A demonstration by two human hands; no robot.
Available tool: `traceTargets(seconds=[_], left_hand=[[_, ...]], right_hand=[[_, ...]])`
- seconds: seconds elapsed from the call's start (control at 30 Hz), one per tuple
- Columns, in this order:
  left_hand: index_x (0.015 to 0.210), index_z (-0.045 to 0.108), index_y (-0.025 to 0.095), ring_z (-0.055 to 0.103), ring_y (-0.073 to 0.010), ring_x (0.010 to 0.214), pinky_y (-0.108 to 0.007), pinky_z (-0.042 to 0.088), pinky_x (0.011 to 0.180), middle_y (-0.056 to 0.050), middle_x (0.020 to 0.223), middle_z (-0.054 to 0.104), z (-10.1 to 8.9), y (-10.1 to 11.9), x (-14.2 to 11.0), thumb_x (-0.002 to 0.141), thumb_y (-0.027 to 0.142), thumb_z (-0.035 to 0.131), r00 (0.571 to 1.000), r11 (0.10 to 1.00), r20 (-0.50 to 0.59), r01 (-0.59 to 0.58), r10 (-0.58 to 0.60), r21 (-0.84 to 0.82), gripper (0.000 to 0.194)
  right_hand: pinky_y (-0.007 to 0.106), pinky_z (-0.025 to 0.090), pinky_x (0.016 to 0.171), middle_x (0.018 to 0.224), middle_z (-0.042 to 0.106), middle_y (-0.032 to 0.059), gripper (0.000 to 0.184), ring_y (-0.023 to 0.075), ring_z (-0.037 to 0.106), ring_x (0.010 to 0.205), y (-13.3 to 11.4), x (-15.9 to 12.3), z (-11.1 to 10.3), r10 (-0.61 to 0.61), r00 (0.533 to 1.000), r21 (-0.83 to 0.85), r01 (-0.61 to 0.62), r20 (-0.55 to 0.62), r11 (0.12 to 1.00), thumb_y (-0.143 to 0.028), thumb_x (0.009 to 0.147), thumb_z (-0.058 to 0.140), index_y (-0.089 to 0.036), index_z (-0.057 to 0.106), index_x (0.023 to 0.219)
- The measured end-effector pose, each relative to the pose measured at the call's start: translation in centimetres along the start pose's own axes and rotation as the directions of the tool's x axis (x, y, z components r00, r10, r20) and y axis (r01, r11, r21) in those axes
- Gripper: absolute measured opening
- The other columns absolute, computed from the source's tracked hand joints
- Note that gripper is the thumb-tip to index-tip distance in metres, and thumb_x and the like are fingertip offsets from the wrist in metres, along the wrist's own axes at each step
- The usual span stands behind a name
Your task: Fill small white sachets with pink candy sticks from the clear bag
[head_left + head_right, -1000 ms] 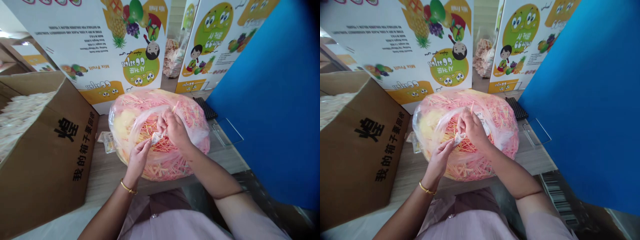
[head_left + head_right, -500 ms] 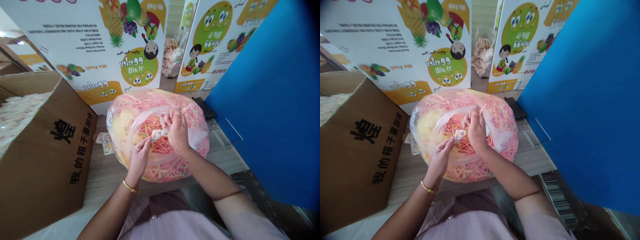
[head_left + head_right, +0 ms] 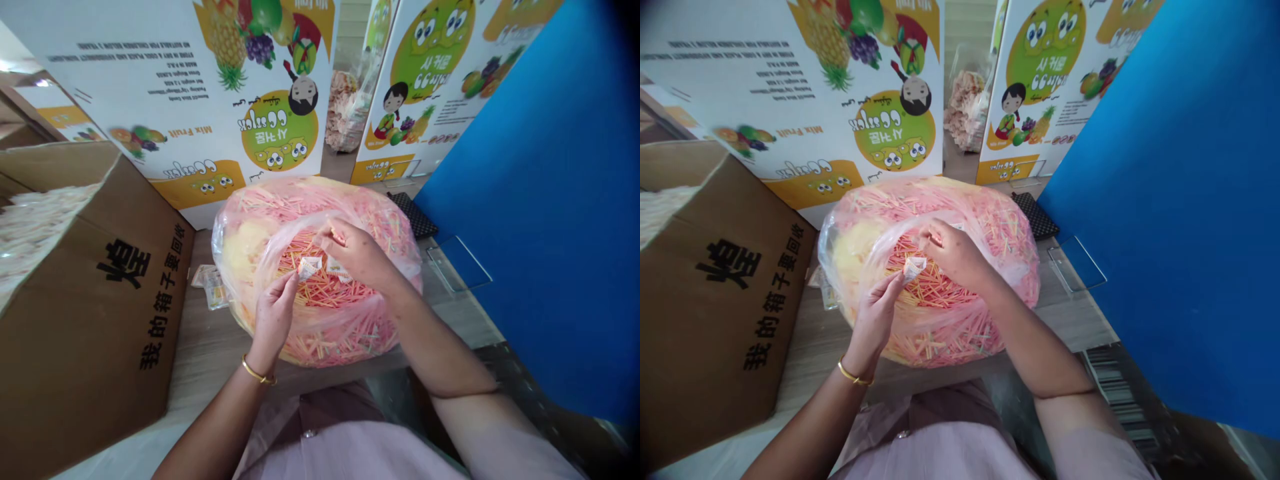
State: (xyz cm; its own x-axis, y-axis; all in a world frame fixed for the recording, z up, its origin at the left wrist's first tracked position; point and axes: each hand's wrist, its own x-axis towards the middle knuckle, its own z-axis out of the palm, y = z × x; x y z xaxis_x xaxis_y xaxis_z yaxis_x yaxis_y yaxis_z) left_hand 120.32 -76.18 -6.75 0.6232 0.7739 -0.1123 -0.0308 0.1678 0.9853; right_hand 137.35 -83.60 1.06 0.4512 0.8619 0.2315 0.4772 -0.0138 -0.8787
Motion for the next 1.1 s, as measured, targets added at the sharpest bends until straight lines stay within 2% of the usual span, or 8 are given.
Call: traceTargets(seconds=[0.13,0.23,0.37,0.47,0.53,0.6,0.8,1.1], left_hand=[[0.113,0.081,0.021,0.069,-0.0272,0.113,-0.037,0.049,0.103,-0.007,0.114,0.08,0.0,0.9,-0.2,0.09,0.048,0.071,0.999,0.995,-0.007,-0.032,0.033,0.09,0.037],[0.11,0.082,0.022,0.071,-0.0275,0.109,-0.036,0.05,0.1,-0.006,0.111,0.081,0.3,1.5,-0.6,0.088,0.044,0.074,0.999,0.99,-0.014,-0.045,0.047,0.137,0.033],[0.104,0.084,0.022,0.072,-0.0263,0.102,-0.036,0.052,0.098,-0.004,0.101,0.082,0.4,1.2,-0.5,0.087,0.044,0.075,1.0,0.99,0.0,-0.014,0.015,0.138,0.03],[0.105,0.083,0.021,0.071,-0.0259,0.109,-0.038,0.051,0.104,-0.006,0.108,0.081,0.3,0.6,0.1,0.085,0.049,0.076,0.998,0.996,0.029,0.061,-0.059,-0.06,0.034],[0.104,0.083,0.02,0.07,-0.0256,0.114,-0.04,0.051,0.107,-0.007,0.114,0.08,0.4,0.3,0.3,0.083,0.048,0.078,0.993,0.978,0.053,0.11,-0.102,-0.176,0.035],[0.102,0.083,0.019,0.07,-0.0257,0.115,-0.041,0.051,0.109,-0.007,0.114,0.08,0.6,0.4,0.4,0.081,0.047,0.081,0.99,0.97,0.057,0.134,-0.125,-0.204,0.035],[0.105,0.083,0.019,0.071,-0.026,0.112,-0.044,0.047,0.113,-0.009,0.111,0.08,1.0,0.5,0.1,0.083,0.048,0.079,0.991,0.982,0.086,0.117,-0.104,-0.149,0.036],[0.097,0.084,0.019,0.072,-0.0248,0.109,-0.04,0.052,0.107,-0.008,0.108,0.081,0.9,0.5,0.4,0.079,0.046,0.082,0.987,0.962,0.084,0.149,-0.134,-0.227,0.033]], right_hand=[[0.031,0.039,0.074,0.093,0.07,0.0012,0.019,0.018,0.062,0.085,0.6,0.1,-1.9,0.099,0.94,-0.281,-0.003,0.326,0.96,-0.042,0.097,0.062,-0.023,0.064,0.094],[0.031,0.034,0.069,0.082,0.068,0.001,0.02,0.017,0.059,0.077,0.4,0.2,-1.8,0.104,0.91,-0.393,0.069,0.401,0.917,-0.036,0.097,0.061,-0.022,0.061,0.083],[0.03,0.034,0.067,0.072,0.061,-0.0014,0.02,0.015,0.054,0.069,0.8,0.3,-0.8,0.063,0.97,-0.377,0.031,0.234,0.926,-0.028,0.094,0.064,-0.023,0.054,0.077],[0.028,0.037,0.062,0.069,0.054,-0.0028,0.032,0.0132,0.049,0.062,1.2,0.8,-0.3,0.027,0.999,0.002,-0.027,0.017,1.0,-0.047,0.1,0.056,-0.024,0.05,0.078],[0.028,0.037,0.054,0.063,0.045,-0.0039,0.048,0.0123,0.042,0.054,1.0,1.2,0.0,0.075,0.985,0.286,-0.028,-0.156,0.958,-0.065,0.101,0.044,-0.025,0.044,0.075],[0.027,0.036,0.049,0.059,0.037,-0.0047,0.059,0.0119,0.037,0.049,0.3,1.5,0.6,0.134,0.963,0.447,-0.016,-0.234,0.894,-0.078,0.097,0.038,-0.026,0.036,0.071],[0.029,0.049,0.057,0.06,0.043,-0.0021,0.062,0.0141,0.051,0.056,-1.4,0.7,3.3,0.085,0.959,0.488,0.06,-0.269,0.871,-0.083,0.095,0.03,-0.026,0.035,0.069],[0.036,0.055,0.081,0.075,0.065,0.003,0.058,0.0189,0.063,0.076,0.6,-0.3,3.9,0.006,0.992,0.293,0.031,-0.124,0.955,-0.078,0.099,0.027,-0.027,0.04,0.074]])
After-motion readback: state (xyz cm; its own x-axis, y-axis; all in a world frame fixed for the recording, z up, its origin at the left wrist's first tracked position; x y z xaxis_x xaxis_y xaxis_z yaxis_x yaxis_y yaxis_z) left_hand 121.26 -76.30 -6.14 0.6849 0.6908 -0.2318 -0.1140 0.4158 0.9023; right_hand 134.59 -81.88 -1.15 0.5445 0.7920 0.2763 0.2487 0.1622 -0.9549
